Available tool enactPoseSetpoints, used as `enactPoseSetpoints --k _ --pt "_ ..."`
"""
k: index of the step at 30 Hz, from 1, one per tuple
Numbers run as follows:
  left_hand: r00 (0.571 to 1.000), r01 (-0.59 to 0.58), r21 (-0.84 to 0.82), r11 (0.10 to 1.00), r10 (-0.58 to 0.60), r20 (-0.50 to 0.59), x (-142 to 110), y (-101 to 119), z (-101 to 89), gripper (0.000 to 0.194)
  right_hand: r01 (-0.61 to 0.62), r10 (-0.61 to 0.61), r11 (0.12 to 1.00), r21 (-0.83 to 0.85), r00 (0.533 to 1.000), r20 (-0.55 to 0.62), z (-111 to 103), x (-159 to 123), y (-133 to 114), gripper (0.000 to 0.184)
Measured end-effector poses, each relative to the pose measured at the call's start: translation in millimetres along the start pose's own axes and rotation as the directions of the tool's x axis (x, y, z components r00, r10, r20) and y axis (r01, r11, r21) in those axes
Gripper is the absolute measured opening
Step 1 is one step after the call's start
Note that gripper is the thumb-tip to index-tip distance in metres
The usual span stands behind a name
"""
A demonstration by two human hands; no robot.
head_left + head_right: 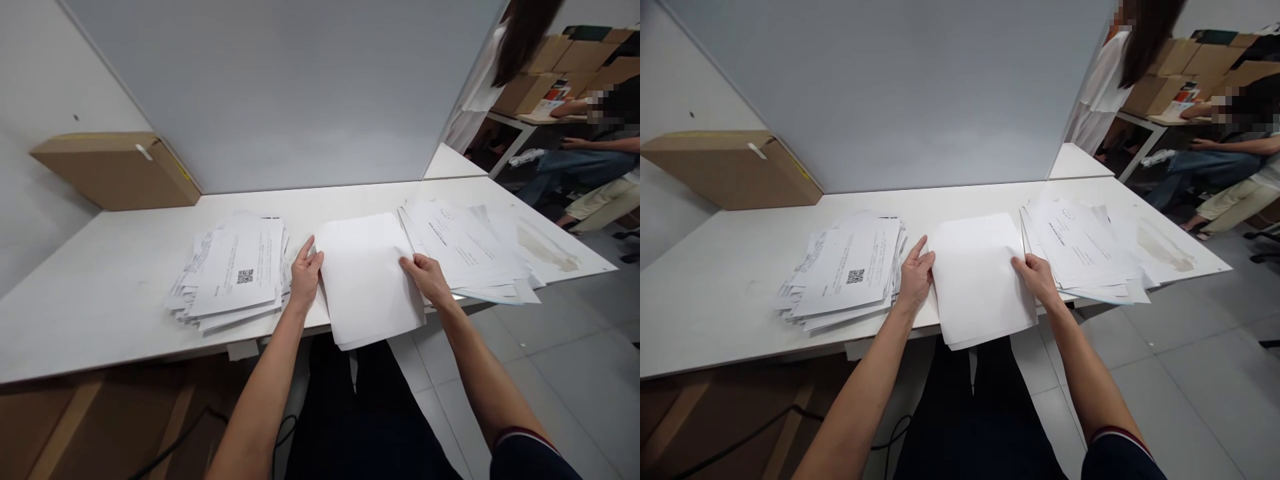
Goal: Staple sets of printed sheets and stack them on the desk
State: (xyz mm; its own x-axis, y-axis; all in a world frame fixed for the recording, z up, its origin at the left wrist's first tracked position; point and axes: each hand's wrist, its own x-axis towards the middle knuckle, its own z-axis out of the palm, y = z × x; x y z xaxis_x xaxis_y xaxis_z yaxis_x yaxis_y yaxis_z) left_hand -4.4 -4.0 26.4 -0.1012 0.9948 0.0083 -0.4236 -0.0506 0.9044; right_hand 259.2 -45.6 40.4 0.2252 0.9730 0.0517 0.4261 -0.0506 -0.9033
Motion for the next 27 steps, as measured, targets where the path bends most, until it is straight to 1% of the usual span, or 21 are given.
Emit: enactPoseSetpoints --k 3,7,8,11,13,17,19,23,25,27 --pt "0.999 0.028 -0.02 0.999 -0.029 -0.029 1 1 -0.5 0.065 0.054 -0.057 0.996 -0.066 0.998 -0.032 -1 -4 -7 0.046" --pt "0.993 0.044 -0.047 0.998 -0.049 -0.109 3 0 0.2 0.06 0.132 -0.145 0.983 -0.126 0.985 -0.097 0 -8 -20 0.049" --pt "0.993 0.039 -0.042 0.998 -0.044 -0.113 3 -1 0.3 0.059 0.146 -0.163 0.98 -0.138 0.979 -0.12 0 -9 -23 0.05" --pt "0.997 0.005 0.012 1.0 -0.004 -0.08 3 -4 -0.9 0.058 0.164 -0.193 0.973 -0.163 0.965 -0.18 3 -9 -30 0.053" --pt "0.995 -0.019 0.056 0.998 0.024 -0.093 3 -6 -2.6 0.056 0.173 -0.199 0.973 -0.154 0.965 -0.17 3 -8 -32 0.053" --pt "0.986 -0.034 0.064 0.997 0.044 -0.16 4 -8 -4.8 0.053 0.171 -0.181 0.979 -0.11 0.979 -0.089 -4 -6 -35 0.05" --pt "0.988 -0.044 0.07 0.997 0.053 -0.146 3 -8 -4.4 0.054 0.153 -0.167 0.98 -0.126 0.981 -0.102 -14 -2 -38 0.047" --pt "0.996 -0.068 0.084 0.994 0.072 -0.05 3 -11 -3.2 0.057 0.1 -0.136 0.975 -0.196 0.975 -0.178 -37 15 -42 0.04" --pt "0.998 -0.062 0.1 0.993 0.065 -0.023 3 -14 -3.8 0.059 0.089 -0.134 0.968 -0.235 0.974 -0.184 -44 24 -42 0.04" --pt "0.998 -0.061 0.133 0.989 0.065 -0.026 4 -17 -5.3 0.06 0.1 -0.154 0.956 -0.274 0.971 -0.182 -47 30 -41 0.04"
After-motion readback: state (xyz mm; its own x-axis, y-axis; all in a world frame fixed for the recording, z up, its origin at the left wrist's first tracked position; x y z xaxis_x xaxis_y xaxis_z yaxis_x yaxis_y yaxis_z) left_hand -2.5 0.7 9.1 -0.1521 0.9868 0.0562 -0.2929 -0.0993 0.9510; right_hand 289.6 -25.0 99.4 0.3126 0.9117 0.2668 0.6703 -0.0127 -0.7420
